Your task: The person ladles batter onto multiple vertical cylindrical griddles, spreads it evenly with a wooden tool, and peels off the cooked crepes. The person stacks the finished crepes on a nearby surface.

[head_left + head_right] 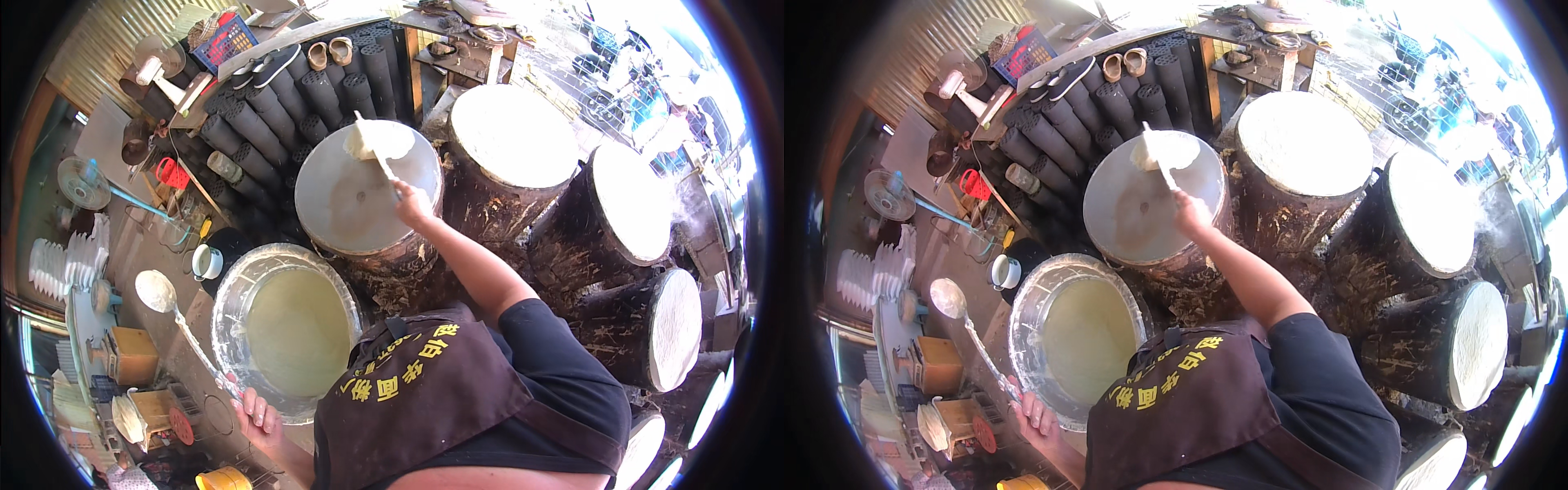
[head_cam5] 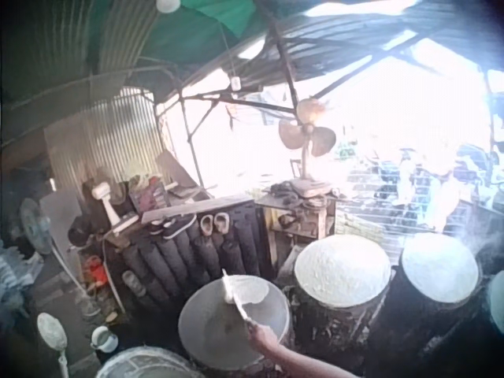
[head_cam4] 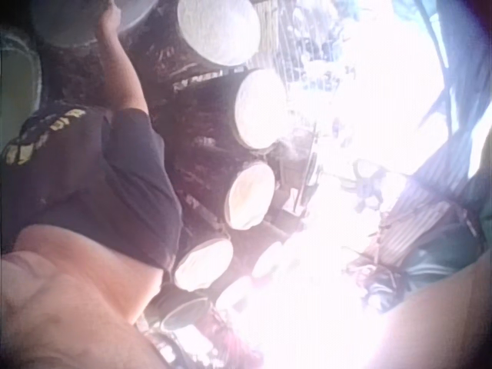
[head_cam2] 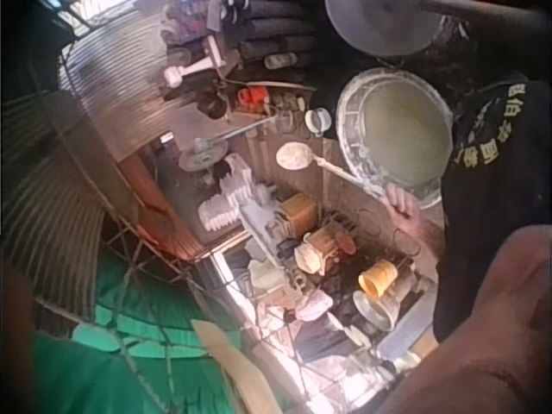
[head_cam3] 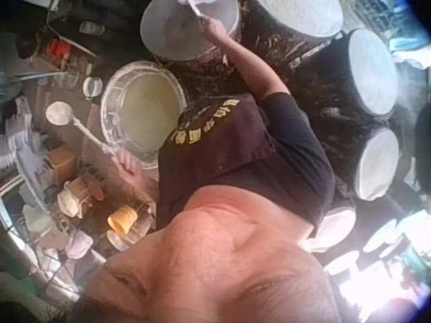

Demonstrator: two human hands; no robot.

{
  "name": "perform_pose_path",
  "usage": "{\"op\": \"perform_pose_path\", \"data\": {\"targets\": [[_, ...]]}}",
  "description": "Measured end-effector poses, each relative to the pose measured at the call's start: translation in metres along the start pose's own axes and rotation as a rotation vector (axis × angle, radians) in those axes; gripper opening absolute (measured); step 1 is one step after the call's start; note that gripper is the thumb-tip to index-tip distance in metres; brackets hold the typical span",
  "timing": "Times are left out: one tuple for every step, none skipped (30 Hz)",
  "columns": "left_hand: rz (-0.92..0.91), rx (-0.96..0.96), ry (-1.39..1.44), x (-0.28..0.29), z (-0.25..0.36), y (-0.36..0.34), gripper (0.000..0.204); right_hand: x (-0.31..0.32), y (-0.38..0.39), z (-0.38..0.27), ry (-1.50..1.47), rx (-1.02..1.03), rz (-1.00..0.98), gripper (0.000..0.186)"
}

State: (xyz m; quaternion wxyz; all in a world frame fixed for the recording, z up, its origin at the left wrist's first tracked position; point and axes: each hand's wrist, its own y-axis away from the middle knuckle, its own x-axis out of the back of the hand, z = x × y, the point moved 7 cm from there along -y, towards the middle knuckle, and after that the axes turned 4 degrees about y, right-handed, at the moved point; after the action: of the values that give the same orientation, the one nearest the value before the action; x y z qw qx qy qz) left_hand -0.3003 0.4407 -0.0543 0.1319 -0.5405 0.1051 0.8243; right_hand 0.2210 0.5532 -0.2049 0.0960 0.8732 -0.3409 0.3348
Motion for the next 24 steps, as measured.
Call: {"op": "perform_pose_path", "data": {"targets": [[-0.009, 0.005, 0.011, -0.002, 0.000, -0.002, 0.054, -0.006, 0.002, -0.013, 0.040, 0.080, 0.050, 0.048], [-0.018, 0.010, 0.021, -0.006, 0.000, -0.004, 0.054, -0.009, 0.000, -0.011, 0.033, 0.054, 0.000, 0.049], [-0.027, 0.005, 0.031, -0.008, 0.002, -0.003, 0.054, -0.002, -0.001, -0.021, 0.022, 0.037, -0.055, 0.049], [-0.028, 0.006, 0.016, -0.008, 0.005, -0.001, 0.054, 0.003, -0.005, -0.024, 0.013, 0.014, -0.106, 0.050], [-0.029, 0.007, 0.001, -0.008, 0.008, 0.002, 0.054, 0.012, -0.013, -0.015, 0.040, 0.046, -0.117, 0.050], [-0.034, 0.014, -0.009, -0.008, 0.008, 0.002, 0.054, 0.023, -0.020, 0.001, 0.097, 0.059, -0.044, 0.048], [-0.029, 0.006, -0.012, -0.007, 0.009, 0.003, 0.054, 0.032, -0.026, 0.013, 0.108, 0.036, 0.021, 0.046], [-0.024, -0.002, -0.016, -0.006, 0.009, 0.005, 0.054, 0.037, -0.031, 0.021, 0.120, 0.014, 0.086, 0.045], [-0.021, -0.008, -0.020, -0.009, 0.007, 0.005, 0.053, 0.032, -0.032, 0.017, 0.095, 0.017, 0.051, 0.045], [0.004, -0.018, -0.012, -0.010, 0.005, 0.004, 0.053, 0.025, -0.031, 0.011, 0.071, 0.020, 0.017, 0.046], [0.028, -0.028, -0.003, -0.012, 0.002, 0.004, 0.053, 0.017, -0.029, 0.003, 0.047, 0.023, -0.018, 0.046], [0.051, -0.044, 0.006, -0.015, -0.002, 0.003, 0.052, 0.006, -0.024, -0.013, 0.072, 0.092, -0.061, 0.047], [0.042, -0.038, 0.026, -0.019, -0.008, 0.000, 0.052, -0.004, -0.017, -0.022, 0.126, 0.112, -0.089, 0.047], [0.034, -0.032, 0.045, -0.023, -0.015, -0.004, 0.052, -0.009, -0.014, -0.029, 0.180, 0.132, -0.117, 0.047], [0.029, -0.032, 0.064, -0.026, -0.020, -0.004, 0.051, -0.009, -0.017, -0.031, 0.149, 0.128, -0.177, 0.048], [0.035, -0.045, 0.073, -0.028, -0.024, -0.003, 0.052, -0.007, -0.018, -0.033, 0.118, 0.120, -0.240, 0.049], [0.042, -0.058, 0.083, -0.029, -0.029, -0.002, 0.052, -0.001, -0.020, -0.033, 0.089, 0.112, -0.303, 0.051], [0.053, -0.070, 0.095, -0.030, -0.033, 0.001, 0.052, 0.016, -0.028, -0.031, 0.118, 0.133, -0.335, 0.053], [0.061, -0.073, 0.102, -0.033, -0.038, 0.003, 0.052, 0.030, -0.040, -0.017, 0.090, 0.154, -0.250, 0.052], [0.066, -0.074, 0.108, -0.036, -0.044, 0.003, 0.052, 0.041, -0.053, -0.001, 0.059, 0.175, -0.162, 0.050], [0.069, -0.072, 0.114, -0.040, -0.049, 0.003, 0.052, 0.048, -0.069, 0.018, 0.059, 0.145, -0.091, 0.050], [0.062, -0.073, 0.114, -0.043, -0.054, 0.001, 0.053, 0.055, -0.077, 0.026, 0.056, 0.115, -0.023, 0.049], [0.055, -0.072, 0.114, -0.045, -0.061, -0.001, 0.053, 0.050, -0.081, 0.029, 0.077, 0.140, -0.058, 0.046], [0.051, -0.080, 0.109, -0.047, -0.067, -0.002, 0.053, 0.042, -0.076, 0.018, 0.085, 0.090, -0.148, 0.042]]}}
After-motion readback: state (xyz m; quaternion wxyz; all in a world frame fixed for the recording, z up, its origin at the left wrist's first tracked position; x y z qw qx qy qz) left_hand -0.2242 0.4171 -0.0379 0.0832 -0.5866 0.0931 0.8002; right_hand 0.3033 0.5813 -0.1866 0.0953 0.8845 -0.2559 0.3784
